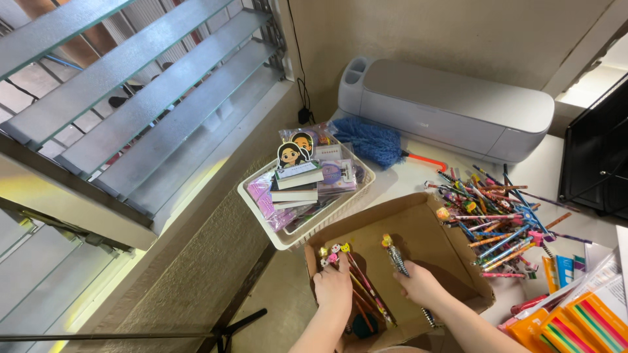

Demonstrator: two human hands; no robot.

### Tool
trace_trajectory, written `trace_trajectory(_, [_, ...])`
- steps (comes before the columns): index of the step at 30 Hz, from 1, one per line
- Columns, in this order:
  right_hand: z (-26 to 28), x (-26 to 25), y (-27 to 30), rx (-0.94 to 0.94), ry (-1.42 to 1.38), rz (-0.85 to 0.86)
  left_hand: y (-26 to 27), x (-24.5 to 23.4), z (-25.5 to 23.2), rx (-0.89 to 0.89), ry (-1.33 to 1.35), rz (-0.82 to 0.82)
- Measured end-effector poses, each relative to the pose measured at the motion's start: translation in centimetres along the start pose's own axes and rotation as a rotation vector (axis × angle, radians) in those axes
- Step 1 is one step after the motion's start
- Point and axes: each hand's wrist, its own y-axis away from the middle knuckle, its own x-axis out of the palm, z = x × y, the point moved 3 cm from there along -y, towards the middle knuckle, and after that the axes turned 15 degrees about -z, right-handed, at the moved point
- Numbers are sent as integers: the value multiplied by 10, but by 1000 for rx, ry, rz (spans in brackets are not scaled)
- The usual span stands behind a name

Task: The person organizes stationery items on a desk. They place packaged pencils and crayons onto a shelf, then sort loose decorative pencils from a cardboard box into a white basket, arranging them by hand.

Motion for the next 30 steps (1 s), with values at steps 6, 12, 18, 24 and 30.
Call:
trace_trajectory(6, [-12,3,-15,128,-313,43,11,-91,15,-217,273,193])
trace_trajectory(12, [1,-2,-12,150,-205,43,59,-197,69,-571,758,198])
trace_trajectory(18, [-15,9,-36,134,-139,73,95,-109,73,-593,956,1])
trace_trajectory(24, [-2,22,-39,-324,287,-90,102,-83,68,-1187,1374,0])
trace_trajectory(30, [23,79,5,-615,385,160,109,-76,46,-1241,1421,107])
